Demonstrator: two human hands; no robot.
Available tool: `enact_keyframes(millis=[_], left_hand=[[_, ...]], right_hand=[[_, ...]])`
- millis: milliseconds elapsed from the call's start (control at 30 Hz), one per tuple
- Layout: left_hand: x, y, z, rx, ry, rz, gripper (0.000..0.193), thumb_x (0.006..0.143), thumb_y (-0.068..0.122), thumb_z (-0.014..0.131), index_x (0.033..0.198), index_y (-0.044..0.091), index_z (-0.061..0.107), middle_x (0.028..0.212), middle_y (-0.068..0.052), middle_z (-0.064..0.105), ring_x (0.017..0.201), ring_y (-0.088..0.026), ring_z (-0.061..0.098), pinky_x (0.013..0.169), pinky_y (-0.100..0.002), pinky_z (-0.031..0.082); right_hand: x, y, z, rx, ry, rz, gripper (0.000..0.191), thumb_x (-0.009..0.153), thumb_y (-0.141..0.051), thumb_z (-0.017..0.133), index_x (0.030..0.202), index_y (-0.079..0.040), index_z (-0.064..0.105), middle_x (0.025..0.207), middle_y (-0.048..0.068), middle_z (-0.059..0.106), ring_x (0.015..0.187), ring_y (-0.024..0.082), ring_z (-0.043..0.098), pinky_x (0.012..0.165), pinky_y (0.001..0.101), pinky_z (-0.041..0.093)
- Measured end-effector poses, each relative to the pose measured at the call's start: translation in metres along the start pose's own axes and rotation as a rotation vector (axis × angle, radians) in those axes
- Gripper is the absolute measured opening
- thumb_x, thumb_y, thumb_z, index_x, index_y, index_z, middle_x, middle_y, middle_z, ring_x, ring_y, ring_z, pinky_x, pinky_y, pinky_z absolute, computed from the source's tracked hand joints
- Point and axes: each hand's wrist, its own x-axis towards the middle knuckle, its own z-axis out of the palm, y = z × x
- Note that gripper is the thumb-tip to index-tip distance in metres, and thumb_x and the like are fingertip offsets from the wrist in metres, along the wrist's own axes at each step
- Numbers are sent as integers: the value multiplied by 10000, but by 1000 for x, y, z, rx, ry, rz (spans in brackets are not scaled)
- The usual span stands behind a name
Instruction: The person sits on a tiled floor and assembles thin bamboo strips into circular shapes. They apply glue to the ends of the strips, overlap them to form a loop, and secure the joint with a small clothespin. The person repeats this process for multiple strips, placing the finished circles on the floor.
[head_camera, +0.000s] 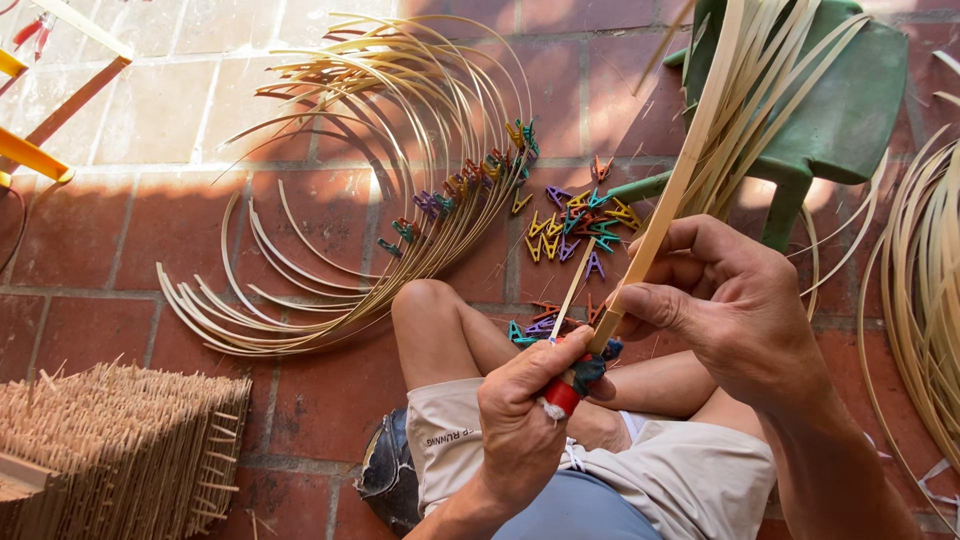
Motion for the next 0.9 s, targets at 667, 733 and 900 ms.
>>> enact_keyframes(millis=[667, 733, 900], left_hand=[[-15, 6, 2, 234, -35, 159, 451, 1022, -61, 608, 1470, -30, 571, 1104, -154, 719, 968, -215, 722, 891, -313, 610], [-16, 5, 3, 367, -40, 222, 459, 989, -72, 634, 1443, -35, 572, 1074, -153, 704, 933, -211, 714, 852, -300, 597], [-17, 6, 9, 452, -50, 254, 470, 966, -107, 643, 1426, -49, 571, 1079, -156, 694, 938, -216, 704, 848, -301, 593]], right_hand=[[-3, -19, 3, -101, -92, -81, 571, 798, 9, 769, 1314, 29, 527, 750, 95, 704, 653, 140, 715, 565, 271, 614], [-3, -18, 4, -104, -105, -83, 564, 796, 3, 772, 1305, 29, 530, 740, 95, 701, 651, 140, 717, 563, 269, 613], [-4, -13, -5, -88, -138, -87, 576, 790, -7, 784, 1308, 36, 536, 732, 95, 688, 646, 133, 708, 557, 265, 612]])
